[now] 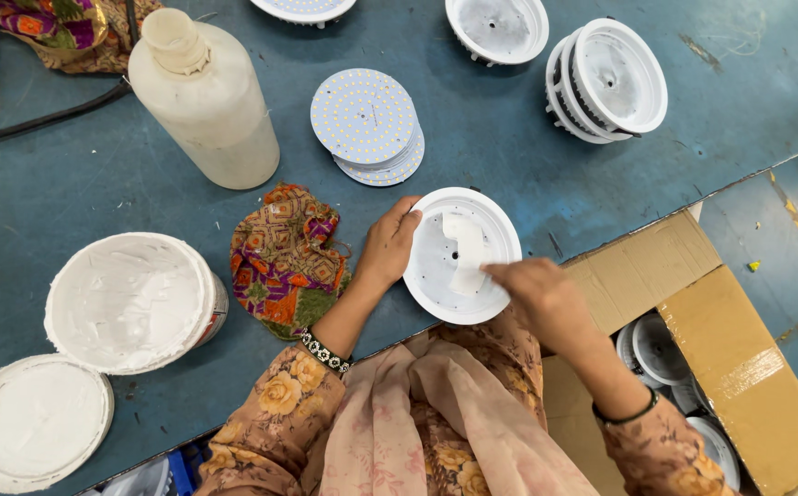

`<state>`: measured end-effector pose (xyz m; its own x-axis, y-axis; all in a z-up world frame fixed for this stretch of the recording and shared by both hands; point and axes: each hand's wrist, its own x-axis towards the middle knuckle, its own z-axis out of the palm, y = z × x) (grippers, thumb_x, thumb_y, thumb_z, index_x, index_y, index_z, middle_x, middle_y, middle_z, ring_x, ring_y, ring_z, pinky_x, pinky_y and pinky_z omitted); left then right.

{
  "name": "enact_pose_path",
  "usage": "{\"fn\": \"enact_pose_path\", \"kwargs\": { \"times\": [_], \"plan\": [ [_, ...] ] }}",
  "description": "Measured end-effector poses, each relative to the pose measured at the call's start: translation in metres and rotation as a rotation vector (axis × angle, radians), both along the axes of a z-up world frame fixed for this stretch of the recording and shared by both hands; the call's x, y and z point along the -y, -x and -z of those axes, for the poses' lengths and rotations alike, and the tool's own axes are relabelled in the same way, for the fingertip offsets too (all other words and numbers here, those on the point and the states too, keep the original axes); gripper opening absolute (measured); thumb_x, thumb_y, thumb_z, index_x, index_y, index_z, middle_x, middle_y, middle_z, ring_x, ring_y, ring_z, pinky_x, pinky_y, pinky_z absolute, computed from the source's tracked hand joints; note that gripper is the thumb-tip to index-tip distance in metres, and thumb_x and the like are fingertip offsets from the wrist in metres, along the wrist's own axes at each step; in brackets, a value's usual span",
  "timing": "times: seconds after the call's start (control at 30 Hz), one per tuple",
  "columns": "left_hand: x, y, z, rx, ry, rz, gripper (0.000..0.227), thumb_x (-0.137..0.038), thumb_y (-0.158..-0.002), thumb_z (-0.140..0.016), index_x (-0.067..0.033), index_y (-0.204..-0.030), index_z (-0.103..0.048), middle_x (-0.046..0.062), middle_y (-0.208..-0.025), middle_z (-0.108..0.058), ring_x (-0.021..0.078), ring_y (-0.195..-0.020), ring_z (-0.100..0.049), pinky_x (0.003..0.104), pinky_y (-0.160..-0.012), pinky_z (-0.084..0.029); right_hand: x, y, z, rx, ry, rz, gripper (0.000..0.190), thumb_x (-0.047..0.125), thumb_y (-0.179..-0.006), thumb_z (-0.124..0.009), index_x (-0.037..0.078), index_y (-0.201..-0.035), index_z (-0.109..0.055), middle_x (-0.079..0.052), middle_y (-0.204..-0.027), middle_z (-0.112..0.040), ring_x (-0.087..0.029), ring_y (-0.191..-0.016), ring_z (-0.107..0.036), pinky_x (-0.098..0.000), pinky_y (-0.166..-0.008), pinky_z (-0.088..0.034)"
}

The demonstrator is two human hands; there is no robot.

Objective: The person repeatedly scoops white paste from a container and spreads it onto the inner surface of circular plastic parts using a small rectangular tool. The person handles the parts one at a time, turning them over and applying the paste to both sides before stacking them.

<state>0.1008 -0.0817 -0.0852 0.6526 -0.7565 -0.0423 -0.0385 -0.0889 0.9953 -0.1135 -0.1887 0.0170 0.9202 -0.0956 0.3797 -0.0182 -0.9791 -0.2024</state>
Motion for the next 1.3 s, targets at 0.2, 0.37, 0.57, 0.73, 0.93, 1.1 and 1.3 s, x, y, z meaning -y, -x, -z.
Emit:
{"fn": "enact_pose_path", "kwargs": {
  "times": [0.2,0.37,0.57,0.73,0.93,1.1,1.3],
  "plan": [
    [0.000,0.000,0.000,0.002,0.022,-0.003,0.034,-0.026,-0.101,-0.048,-0.0080,-0.123,-0.066,0.018,-0.101,-0.076,0.0284,-0.094,-0.075,0.037,-0.084,-0.055,0.022,-0.030,0.005,-0.011,-0.018,0.059,0.027,0.002,-0.085,-0.070,0.008,-0.111,-0.073,-0.011,-0.097,-0.075,-0.032,-0.085,-0.069,-0.0423,-0.077,-0.053],
    [-0.001,0.003,-0.001,0.008,0.016,-0.032,0.033,-0.025,-0.100,-0.048,-0.0074,-0.122,-0.066,0.019,-0.102,-0.076,0.0303,-0.094,-0.075,0.038,-0.084,-0.055,0.006,-0.017,0.011,-0.093,0.016,0.068,0.027,0.000,-0.085,-0.068,0.009,-0.109,-0.073,-0.008,-0.094,-0.075,-0.029,-0.081,-0.070,-0.0418,-0.075,-0.053],
    [-0.002,0.004,-0.004,0.016,0.002,-0.054,0.033,-0.025,-0.100,-0.048,-0.0081,-0.121,-0.067,0.019,-0.102,-0.076,0.0317,-0.094,-0.075,0.039,-0.084,-0.055,-0.032,0.014,0.008,-0.039,0.031,0.003,0.042,0.001,-0.071,-0.066,0.002,-0.113,-0.069,-0.009,-0.098,-0.074,-0.029,-0.084,-0.070,-0.0419,-0.080,-0.055],
    [0.000,0.002,-0.002,0.001,0.020,-0.052,0.033,-0.026,-0.100,-0.048,-0.0101,-0.124,-0.065,0.019,-0.102,-0.075,0.0312,-0.094,-0.075,0.039,-0.083,-0.055,-0.009,-0.022,0.005,0.093,-0.011,0.088,0.024,0.002,-0.085,-0.071,0.008,-0.109,-0.074,-0.010,-0.092,-0.075,-0.030,-0.080,-0.068,-0.0407,-0.073,-0.053],
    [-0.003,0.000,-0.003,0.020,0.024,-0.054,0.034,-0.027,-0.101,-0.048,-0.0098,-0.123,-0.066,0.020,-0.101,-0.075,0.0322,-0.094,-0.074,0.039,-0.084,-0.055,0.002,-0.076,0.011,0.050,0.082,0.094,0.020,0.002,-0.085,-0.069,0.009,-0.104,-0.074,-0.011,-0.081,-0.073,-0.032,-0.075,-0.067,-0.0425,-0.073,-0.053],
    [-0.002,0.000,0.004,0.030,0.049,-0.080,0.033,-0.025,-0.101,-0.047,-0.0081,-0.123,-0.066,0.022,-0.104,-0.074,0.0365,-0.100,-0.072,0.041,-0.086,-0.054,-0.033,-0.069,0.026,-0.004,0.081,0.025,0.040,-0.004,-0.077,-0.062,0.005,-0.115,-0.070,-0.012,-0.090,-0.072,-0.030,-0.084,-0.069,-0.0432,-0.082,-0.054],
    [-0.002,0.000,0.002,0.042,0.074,-0.094,0.033,-0.025,-0.101,-0.047,-0.0074,-0.122,-0.066,0.022,-0.106,-0.074,0.0369,-0.100,-0.073,0.041,-0.087,-0.054,-0.057,-0.036,0.017,0.076,0.088,-0.131,0.044,-0.004,-0.078,-0.059,0.003,-0.121,-0.064,-0.012,-0.117,-0.073,-0.027,-0.101,-0.071,-0.0402,-0.090,-0.054]
  ]
}}
